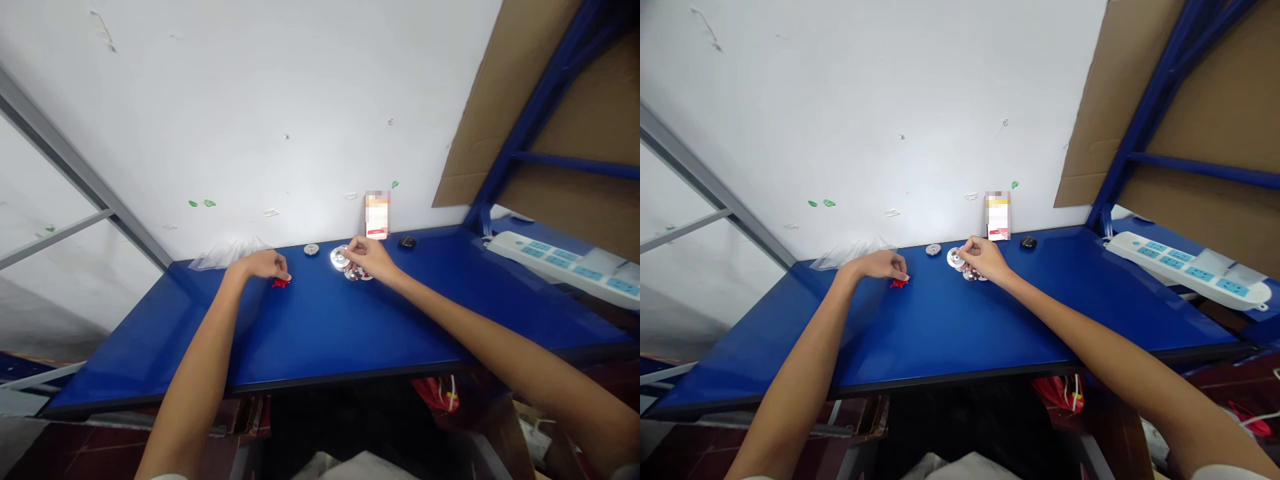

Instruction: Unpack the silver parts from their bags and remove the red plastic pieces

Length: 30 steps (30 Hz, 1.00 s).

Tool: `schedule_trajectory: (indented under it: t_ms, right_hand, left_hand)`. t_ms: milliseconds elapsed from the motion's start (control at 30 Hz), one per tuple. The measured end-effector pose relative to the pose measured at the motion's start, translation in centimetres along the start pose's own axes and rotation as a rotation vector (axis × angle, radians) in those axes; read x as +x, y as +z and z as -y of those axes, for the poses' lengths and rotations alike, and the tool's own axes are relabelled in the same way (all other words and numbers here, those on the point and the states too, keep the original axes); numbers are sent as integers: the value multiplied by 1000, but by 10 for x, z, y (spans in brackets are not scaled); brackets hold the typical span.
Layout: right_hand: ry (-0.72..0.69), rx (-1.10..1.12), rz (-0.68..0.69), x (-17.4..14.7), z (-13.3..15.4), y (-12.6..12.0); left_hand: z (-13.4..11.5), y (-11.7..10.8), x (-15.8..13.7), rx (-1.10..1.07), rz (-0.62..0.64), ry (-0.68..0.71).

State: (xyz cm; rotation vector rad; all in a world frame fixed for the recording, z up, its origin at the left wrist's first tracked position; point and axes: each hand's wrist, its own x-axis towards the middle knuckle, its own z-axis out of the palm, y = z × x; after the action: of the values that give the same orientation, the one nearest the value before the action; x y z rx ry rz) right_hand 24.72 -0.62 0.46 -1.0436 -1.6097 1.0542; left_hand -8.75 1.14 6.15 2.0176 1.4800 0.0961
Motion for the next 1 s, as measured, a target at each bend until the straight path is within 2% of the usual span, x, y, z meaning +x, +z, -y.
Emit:
schedule_trajectory:
  t_ms: [100, 167, 233, 333, 400, 500, 567, 633, 800, 900, 1000]
  right_hand:
    - [13, 25, 6, -3, 5, 2]
    - [30, 49, 20, -4, 8, 3]
    - [51, 76, 35, -5, 9, 5]
    - [70, 105, 59, -5, 4, 8]
    - [59, 106, 66, -4, -1, 10]
    - [28, 109, 101, -3, -6, 10]
    - [27, 125, 136, -2, -5, 9]
    - [43, 127, 132, -1, -1, 8]
    - [3, 123, 44, 4, 4, 5]
    - [10, 89, 36, 5, 1, 4]
    - [22, 23, 54, 3, -2, 5]
  left_hand:
    - [-9, 5, 1, 26, -117, 79]
    - [-20, 11, 3, 15, -204, 188]
    - [-33, 22, 5, -61, -228, 305]
    - [-52, 41, 9, -267, -123, 399]
    - [-60, 52, 13, -378, -42, 420]
    - [-64, 63, 18, -460, 10, 428]
    - [-62, 65, 22, -501, -6, 406]
    - [-54, 63, 29, -549, -82, 342]
    - [-23, 54, 56, -606, -415, 10]
    - [-9, 52, 69, -594, -449, -116]
    - [-5, 54, 75, -576, -429, -139]
